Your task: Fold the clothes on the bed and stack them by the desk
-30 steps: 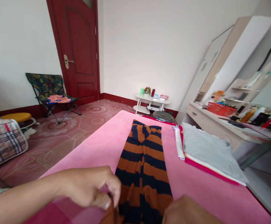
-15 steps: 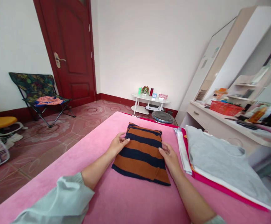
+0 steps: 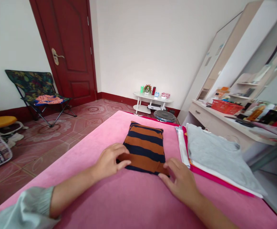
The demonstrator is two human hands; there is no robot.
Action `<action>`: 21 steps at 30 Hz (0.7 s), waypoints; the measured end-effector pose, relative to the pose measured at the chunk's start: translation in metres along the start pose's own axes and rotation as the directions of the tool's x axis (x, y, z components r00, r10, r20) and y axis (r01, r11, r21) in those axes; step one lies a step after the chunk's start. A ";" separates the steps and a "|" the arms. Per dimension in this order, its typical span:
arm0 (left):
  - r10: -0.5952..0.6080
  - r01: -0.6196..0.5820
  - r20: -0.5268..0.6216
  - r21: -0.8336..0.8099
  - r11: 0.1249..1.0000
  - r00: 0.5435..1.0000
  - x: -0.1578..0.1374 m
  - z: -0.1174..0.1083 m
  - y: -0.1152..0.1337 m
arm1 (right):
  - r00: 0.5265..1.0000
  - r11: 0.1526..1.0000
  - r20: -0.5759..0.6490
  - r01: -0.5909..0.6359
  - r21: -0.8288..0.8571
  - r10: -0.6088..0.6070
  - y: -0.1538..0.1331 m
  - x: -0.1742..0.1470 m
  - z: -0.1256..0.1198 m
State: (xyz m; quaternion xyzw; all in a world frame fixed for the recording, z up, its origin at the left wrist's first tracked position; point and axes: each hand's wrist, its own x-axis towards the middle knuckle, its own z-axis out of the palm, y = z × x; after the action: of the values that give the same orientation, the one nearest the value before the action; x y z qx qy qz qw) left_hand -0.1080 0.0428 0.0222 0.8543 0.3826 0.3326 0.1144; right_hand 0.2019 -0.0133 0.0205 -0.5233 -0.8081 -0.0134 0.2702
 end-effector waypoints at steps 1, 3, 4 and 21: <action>0.053 -0.055 0.060 0.036 0.998 0.997 -0.009 -0.004 0.004 | 0.999 0.998 0.027 0.020 -0.057 -0.018 -0.002 -0.009 -0.003; 0.118 -0.132 0.124 0.111 0.985 0.985 -0.021 -0.006 0.006 | 0.997 0.991 0.059 0.048 -0.128 -0.041 -0.004 -0.020 -0.005; 0.130 -0.148 0.128 0.142 0.979 0.983 -0.024 -0.004 0.005 | 0.996 0.988 0.068 0.058 -0.142 -0.049 -0.004 -0.022 -0.005; 0.202 -0.233 0.208 0.140 0.962 0.957 -0.017 -0.040 0.012 | 0.969 0.983 0.162 0.178 0.051 -0.184 -0.007 -0.018 -0.056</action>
State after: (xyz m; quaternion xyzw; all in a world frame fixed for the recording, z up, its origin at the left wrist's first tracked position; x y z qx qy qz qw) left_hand -0.1352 0.0197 0.0497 0.9259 0.2990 0.2268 0.0434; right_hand 0.2250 -0.0487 0.0620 -0.4417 -0.8723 0.0199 0.2090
